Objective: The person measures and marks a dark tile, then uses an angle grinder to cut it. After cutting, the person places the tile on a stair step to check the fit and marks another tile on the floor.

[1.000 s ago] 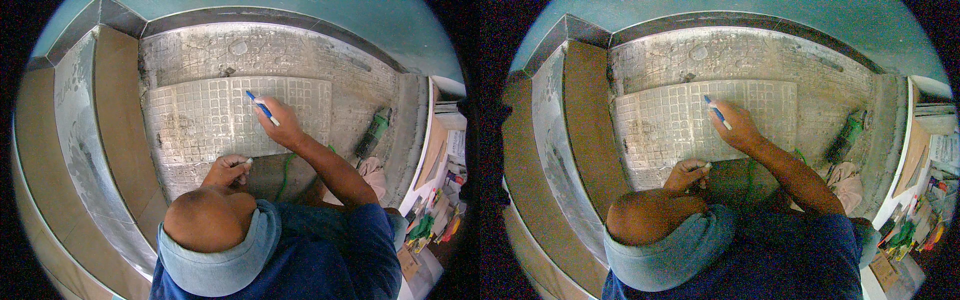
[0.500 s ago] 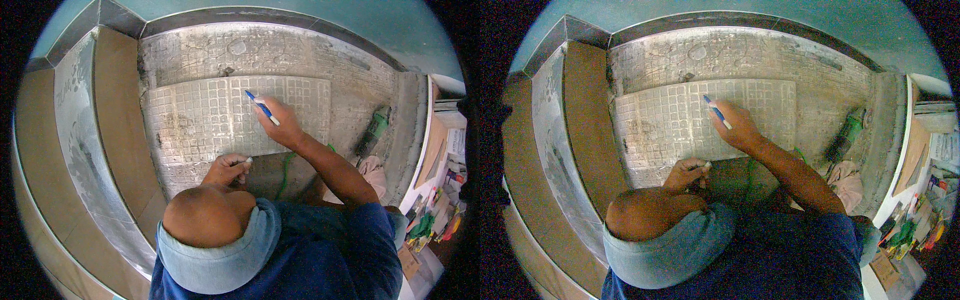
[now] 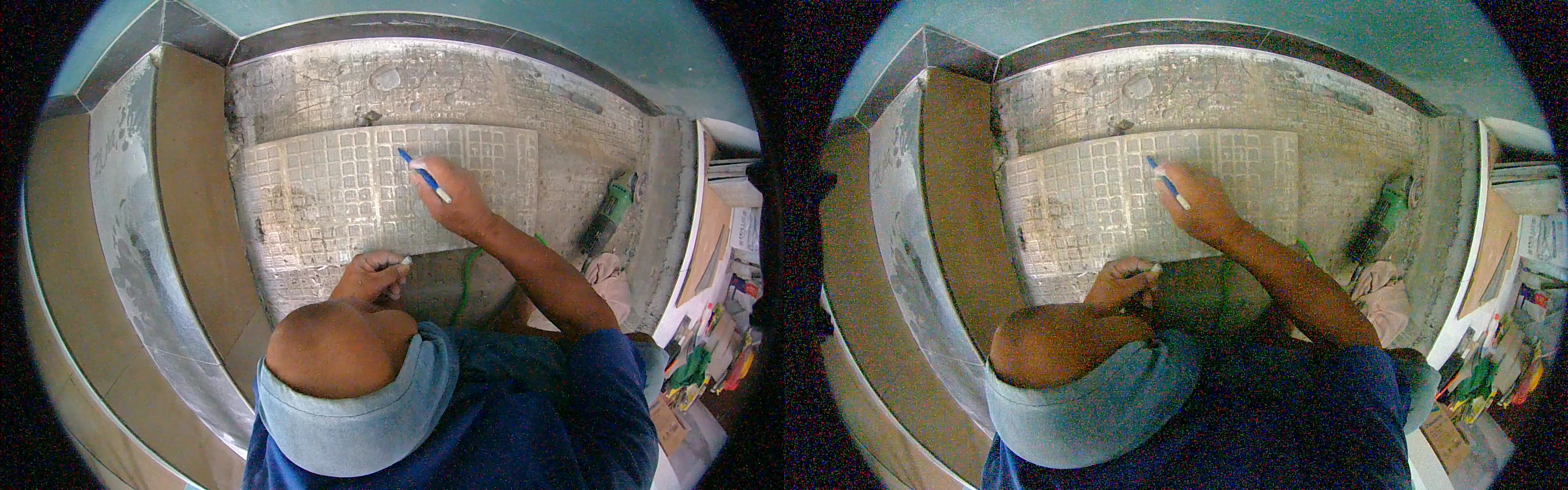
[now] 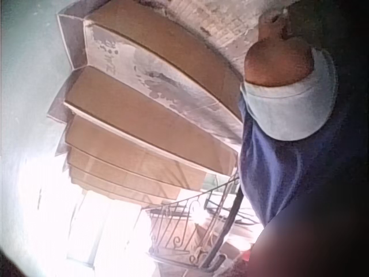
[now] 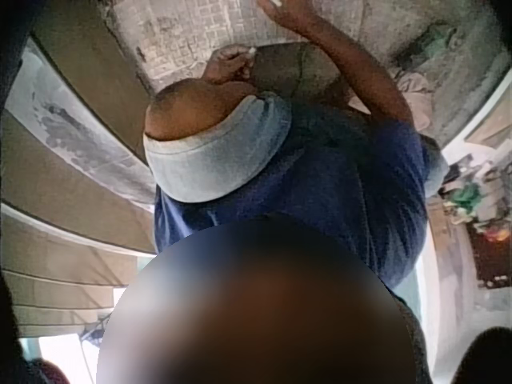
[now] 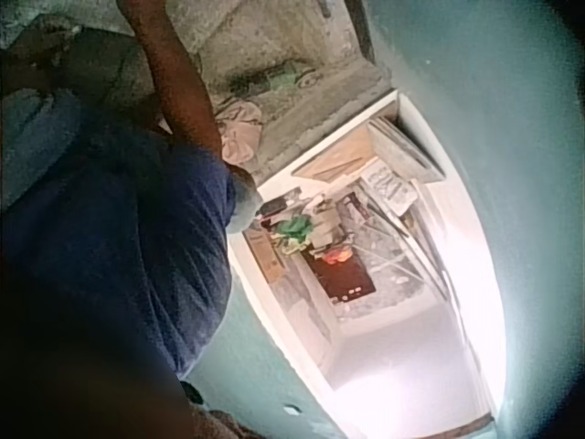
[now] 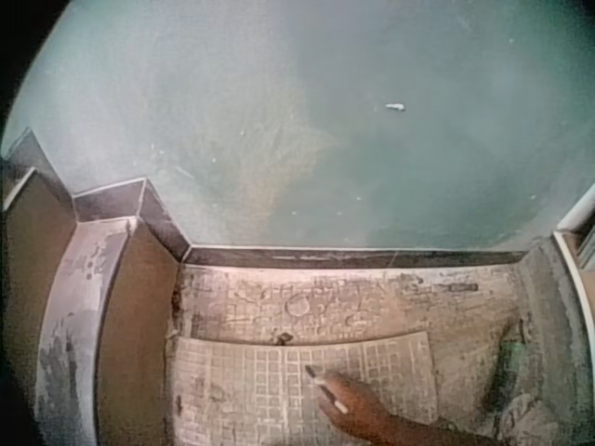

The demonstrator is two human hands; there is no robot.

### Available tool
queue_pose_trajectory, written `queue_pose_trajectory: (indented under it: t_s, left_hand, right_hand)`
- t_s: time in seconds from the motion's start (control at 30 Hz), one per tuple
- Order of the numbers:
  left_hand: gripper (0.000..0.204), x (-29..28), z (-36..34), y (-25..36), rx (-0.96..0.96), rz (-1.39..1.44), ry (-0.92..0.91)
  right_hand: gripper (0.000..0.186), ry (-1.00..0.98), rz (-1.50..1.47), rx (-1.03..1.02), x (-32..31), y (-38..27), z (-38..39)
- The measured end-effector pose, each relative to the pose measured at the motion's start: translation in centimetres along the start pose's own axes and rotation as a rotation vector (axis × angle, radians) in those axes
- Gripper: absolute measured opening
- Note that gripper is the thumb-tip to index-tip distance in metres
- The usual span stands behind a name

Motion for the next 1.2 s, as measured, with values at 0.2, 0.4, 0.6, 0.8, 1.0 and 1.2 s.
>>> queue_pose_trajectory:
  t_s: [0.2,0.4,0.6,0.8,1.0,1.2]
  left_hand:
    - [0.024,0.0,-0.1,0.0,0.014,0.019,-0.026]
    - [0.025,0.0,0.1,0.2,0.009,0.013,-0.029]
    - [0.024,-0.1,-0.2,-0.1,0.041,-0.010,-0.023]
    - [0.023,-0.1,-0.2,-0.2,0.038,0.028,-0.032]
    - [0.019,0.1,0.2,0.0,-0.016,0.055,-0.006]
    - [0.022,0.0,0.0,0.1,-0.001,0.047,-0.022]
  right_hand:
    - [0.023,0.015,-0.009,-0.031,0.2,0.0,0.2]
    - [0.023,0.001,-0.048,0.079,-0.2,0.4,0.5]
    - [0.023,0.010,0.006,0.019,-0.3,0.8,0.6]
    - [0.022,0.037,-0.001,-0.011,-0.2,0.8,0.3]
    - [0.021,0.055,-0.022,-0.040,-0.5,0.2,0.2]
    - [0.018,0.000,-0.044,-0.024,-0.7,0.0,0.7]
Point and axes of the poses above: each hand's wrist, its own z-axis away from the middle knuckle, its own x-axis out of the palm, y = z × x, the point moved 3 cm from there along -z, towards the middle knuckle, and after that the axes turned 11 degrees about -x, right-handed, at the moved point
